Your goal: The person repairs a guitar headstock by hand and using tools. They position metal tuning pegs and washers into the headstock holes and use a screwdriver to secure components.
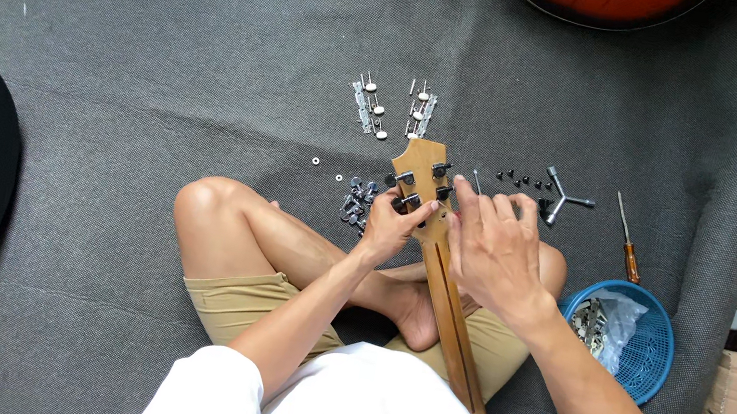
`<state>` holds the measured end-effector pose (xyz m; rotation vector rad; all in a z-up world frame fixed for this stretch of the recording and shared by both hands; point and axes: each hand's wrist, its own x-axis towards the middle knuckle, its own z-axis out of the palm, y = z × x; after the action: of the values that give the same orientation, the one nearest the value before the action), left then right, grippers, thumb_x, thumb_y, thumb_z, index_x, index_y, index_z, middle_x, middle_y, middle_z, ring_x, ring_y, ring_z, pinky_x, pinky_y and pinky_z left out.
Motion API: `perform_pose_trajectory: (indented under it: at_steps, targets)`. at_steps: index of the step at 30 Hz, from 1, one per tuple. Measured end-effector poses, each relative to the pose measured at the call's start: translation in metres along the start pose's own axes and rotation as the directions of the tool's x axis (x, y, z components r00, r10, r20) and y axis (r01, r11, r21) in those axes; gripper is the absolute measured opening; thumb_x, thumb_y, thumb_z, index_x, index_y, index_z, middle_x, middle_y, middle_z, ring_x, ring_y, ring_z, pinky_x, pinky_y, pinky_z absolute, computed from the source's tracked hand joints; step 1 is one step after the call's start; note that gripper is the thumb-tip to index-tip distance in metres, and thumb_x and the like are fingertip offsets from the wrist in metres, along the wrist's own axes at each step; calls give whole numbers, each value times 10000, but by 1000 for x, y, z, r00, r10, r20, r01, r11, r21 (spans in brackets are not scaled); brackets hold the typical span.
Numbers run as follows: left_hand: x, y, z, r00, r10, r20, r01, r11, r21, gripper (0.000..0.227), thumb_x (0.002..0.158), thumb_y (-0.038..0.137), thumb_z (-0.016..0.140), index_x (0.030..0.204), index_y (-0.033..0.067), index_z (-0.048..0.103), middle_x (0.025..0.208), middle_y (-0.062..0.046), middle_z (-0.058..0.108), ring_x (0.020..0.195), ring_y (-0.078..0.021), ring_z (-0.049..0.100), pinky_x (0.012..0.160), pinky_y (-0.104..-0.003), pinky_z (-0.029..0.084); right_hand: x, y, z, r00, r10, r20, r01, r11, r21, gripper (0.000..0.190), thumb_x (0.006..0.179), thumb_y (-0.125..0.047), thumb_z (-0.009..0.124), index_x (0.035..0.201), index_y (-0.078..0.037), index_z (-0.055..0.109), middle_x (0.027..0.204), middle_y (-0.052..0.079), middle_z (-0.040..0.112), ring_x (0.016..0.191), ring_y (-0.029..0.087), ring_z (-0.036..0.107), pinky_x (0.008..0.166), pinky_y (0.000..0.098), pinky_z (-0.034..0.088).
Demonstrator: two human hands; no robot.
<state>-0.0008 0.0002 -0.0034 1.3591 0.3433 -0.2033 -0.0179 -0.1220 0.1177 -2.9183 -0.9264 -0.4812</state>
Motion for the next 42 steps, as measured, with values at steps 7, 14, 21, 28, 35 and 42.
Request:
perform_pose_trajectory:
  at_steps: [7, 14, 21, 28, 35, 42]
  targets:
    - [-3, 5, -2, 1000, 8, 9, -8, 1000, -21, 230, 655, 192, 786, 711, 42, 621, 533, -33, 568, 504, -58, 517, 443, -156, 437, -4, 4, 5, 1000, 20, 14, -21, 998, 59, 325, 897, -134, 400, 1199, -32, 461, 669, 65, 573, 667, 219, 585, 820, 436, 380]
    - [-1, 2, -5, 999, 5, 36, -4, 999, -39, 238, 666, 199, 787, 731, 40, 623, 552, -36, 580, 522, -66, 533, 463, -160, 448, -2, 3, 3, 1000, 9, 15, -9, 1000, 20, 352, 885, -173, 418, 1206, -33, 450, 689, 66, 539, 671, 221, 571, 816, 429, 377]
    - [-4, 9, -4, 999, 3, 37, -2, 999, -33, 252, 659, 214, 795, 728, 41, 626, 551, -36, 582, 516, -62, 527, 460, -158, 447, -2, 1, 2, 999, 19, 51, -25, 994, 106, 367, 864, -102, 388, 1222, -33, 423, 683, 52, 528, 657, 233, 560, 802, 443, 388]
    - [-2, 8, -3, 1000, 7, 31, -6, 1000, -13, 250, 661, 220, 790, 711, 39, 625, 546, -39, 577, 508, -69, 520, 450, -166, 440, -3, 2, 4, 999, 38, 9, -38, 999, -30, 345, 925, -192, 380, 1215, -15, 444, 651, 56, 550, 639, 211, 596, 825, 438, 385]
    - [-3, 9, -2, 1000, 5, 9, -5, 1000, -7, 244, 655, 209, 791, 698, 35, 625, 541, -39, 566, 506, -69, 512, 446, -164, 431, -5, 3, 3, 998, 32, 49, -36, 996, 78, 370, 860, -105, 420, 1221, -27, 440, 691, 58, 524, 667, 231, 557, 815, 448, 378]
    - [-1, 6, -1, 1000, 7, 1, -7, 1000, -3, 252, 649, 211, 796, 715, 34, 630, 541, -41, 569, 507, -73, 524, 449, -163, 437, -7, 4, 10, 1000, 22, -18, -24, 995, -96, 293, 941, -225, 372, 1132, -56, 516, 614, 29, 546, 631, 180, 585, 835, 423, 385]
